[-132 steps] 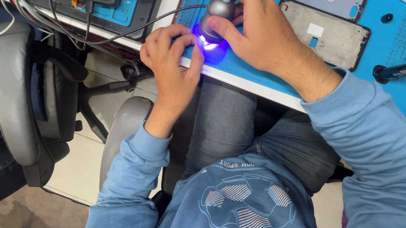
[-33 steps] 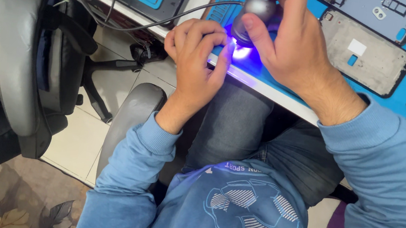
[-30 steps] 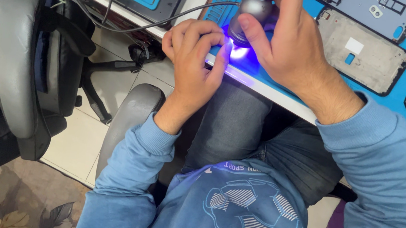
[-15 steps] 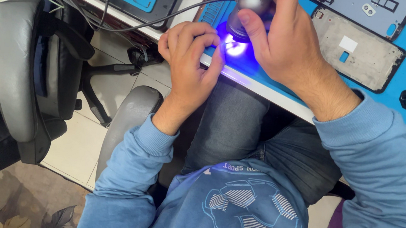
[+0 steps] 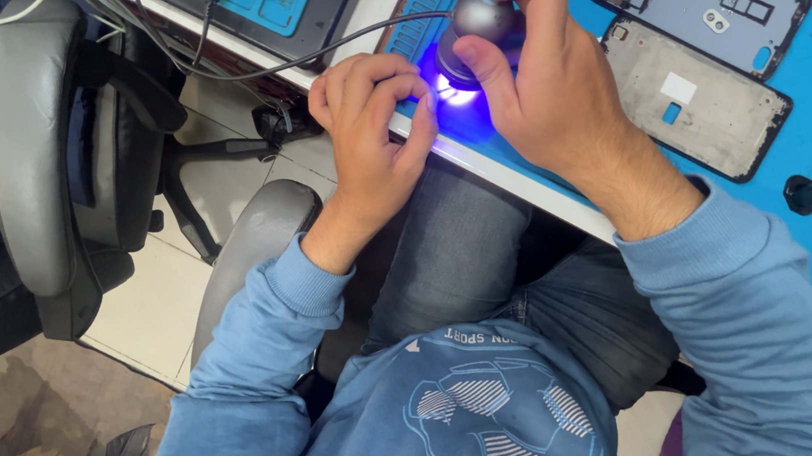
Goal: The person repairs a disassembled smartphone at a workbench. They use tweezers to handle a small component, apply liquid from a black bottle onto it, cure the area under a blue UV lamp, then wipe the component and the bottle with tissue and a cotton swab.
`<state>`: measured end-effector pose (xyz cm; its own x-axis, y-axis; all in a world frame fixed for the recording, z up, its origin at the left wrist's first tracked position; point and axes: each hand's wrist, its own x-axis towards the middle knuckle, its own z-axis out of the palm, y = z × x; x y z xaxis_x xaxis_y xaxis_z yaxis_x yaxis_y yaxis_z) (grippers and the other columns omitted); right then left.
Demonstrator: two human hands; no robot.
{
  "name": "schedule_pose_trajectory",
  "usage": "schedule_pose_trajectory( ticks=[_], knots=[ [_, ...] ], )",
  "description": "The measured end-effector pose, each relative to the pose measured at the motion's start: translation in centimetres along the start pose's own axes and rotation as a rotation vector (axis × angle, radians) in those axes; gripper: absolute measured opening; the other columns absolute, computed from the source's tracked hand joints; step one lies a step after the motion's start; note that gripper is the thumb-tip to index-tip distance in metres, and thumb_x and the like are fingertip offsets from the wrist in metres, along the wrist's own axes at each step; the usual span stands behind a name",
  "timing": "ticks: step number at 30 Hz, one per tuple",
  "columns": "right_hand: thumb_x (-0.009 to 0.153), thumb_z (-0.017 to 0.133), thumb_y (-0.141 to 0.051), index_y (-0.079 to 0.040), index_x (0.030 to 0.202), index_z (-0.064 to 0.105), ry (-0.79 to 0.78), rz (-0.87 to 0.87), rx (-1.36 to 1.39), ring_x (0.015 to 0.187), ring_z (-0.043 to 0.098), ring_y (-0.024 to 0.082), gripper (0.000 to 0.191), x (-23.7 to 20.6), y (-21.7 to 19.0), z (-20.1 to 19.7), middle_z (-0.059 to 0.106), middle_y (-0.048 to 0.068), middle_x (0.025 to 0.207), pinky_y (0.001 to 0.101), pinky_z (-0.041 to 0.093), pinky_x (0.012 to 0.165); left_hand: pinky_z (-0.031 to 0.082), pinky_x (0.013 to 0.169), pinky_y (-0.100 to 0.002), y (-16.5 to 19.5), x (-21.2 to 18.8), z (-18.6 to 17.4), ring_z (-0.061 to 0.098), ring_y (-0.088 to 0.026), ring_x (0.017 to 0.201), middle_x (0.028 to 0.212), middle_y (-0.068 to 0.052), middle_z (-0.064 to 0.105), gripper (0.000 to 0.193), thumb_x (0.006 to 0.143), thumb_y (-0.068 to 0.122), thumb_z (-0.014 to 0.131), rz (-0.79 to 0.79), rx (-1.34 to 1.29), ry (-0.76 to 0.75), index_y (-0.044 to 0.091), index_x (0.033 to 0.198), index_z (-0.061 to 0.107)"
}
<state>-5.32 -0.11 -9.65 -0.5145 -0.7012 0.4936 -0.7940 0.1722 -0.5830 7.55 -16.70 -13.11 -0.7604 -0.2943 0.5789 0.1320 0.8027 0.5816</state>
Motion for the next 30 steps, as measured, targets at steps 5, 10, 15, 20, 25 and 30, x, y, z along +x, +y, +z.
schedule_pose_trajectory(
  ticks=[5,10,15,20,25,30],
  knots=[
    [0.117,0.072,-0.021,-0.002,0.135,0.038,-0.018,0.002,-0.014,0.108,0.074,0.033,0.043,0.0,-0.1,-0.1,0.064,0.017,0.12,0.039,0.06,0.087,0.028,0.11,-0.042,0.0,0.1,-0.1,0.055,-0.022,0.119,0.116,-0.001,0.063,0.015,0.093,0.014,0.078,-0.01,-0.013,0.009,0.013,0.103,0.066],
    [0.116,0.072,-0.019,-0.002,0.133,0.038,-0.004,0.003,0.006,0.111,0.074,0.035,0.041,0.3,-0.4,-0.1,0.065,0.018,0.122,0.0398,0.061,0.089,0.029,0.109,-0.042,-0.2,0.0,0.0,0.055,-0.023,0.118,0.115,-0.002,0.063,0.017,0.092,0.012,0.078,0.014,-0.018,0.036,0.012,0.104,0.065],
    [0.11,0.073,-0.02,-0.004,0.131,0.042,0.009,0.101,0.101,0.106,0.074,0.036,0.04,0.6,-1.0,0.0,0.068,0.017,0.121,0.0413,0.06,0.085,0.03,0.11,-0.044,-0.2,-0.1,0.0,0.055,-0.027,0.119,0.116,-0.005,0.063,0.019,0.09,0.01,0.077,0.034,0.006,0.034,0.011,0.104,0.064],
    [0.104,0.076,-0.027,-0.008,0.129,0.047,0.015,0.11,0.124,0.099,0.075,0.034,0.043,0.9,-1.7,0.1,0.07,0.012,0.114,0.0411,0.06,0.078,0.03,0.109,-0.044,0.0,0.0,-0.2,0.055,-0.028,0.118,0.116,-0.006,0.063,0.018,0.091,0.009,0.075,0.048,0.004,0.004,0.009,0.104,0.063],
    [0.104,0.074,-0.03,-0.009,0.128,0.047,0.058,0.05,0.111,0.097,0.074,0.034,0.042,0.8,-2.1,0.1,0.07,0.011,0.119,0.0403,0.06,0.076,0.03,0.11,-0.045,0.0,-0.3,0.1,0.054,-0.028,0.119,0.118,-0.006,0.062,0.015,0.094,0.011,0.074,0.049,0.012,0.018,0.009,0.105,0.064],
    [0.104,0.072,-0.034,-0.009,0.128,0.046,0.036,0.053,0.119,0.095,0.075,0.032,0.043,0.9,-2.1,0.0,0.07,0.01,0.118,0.0395,0.06,0.075,0.029,0.109,-0.045,-0.4,-0.4,0.4,0.054,-0.027,0.119,0.118,-0.006,0.062,0.013,0.096,0.013,0.073,0.035,0.018,0.018,0.009,0.104,0.064]
  ],
)
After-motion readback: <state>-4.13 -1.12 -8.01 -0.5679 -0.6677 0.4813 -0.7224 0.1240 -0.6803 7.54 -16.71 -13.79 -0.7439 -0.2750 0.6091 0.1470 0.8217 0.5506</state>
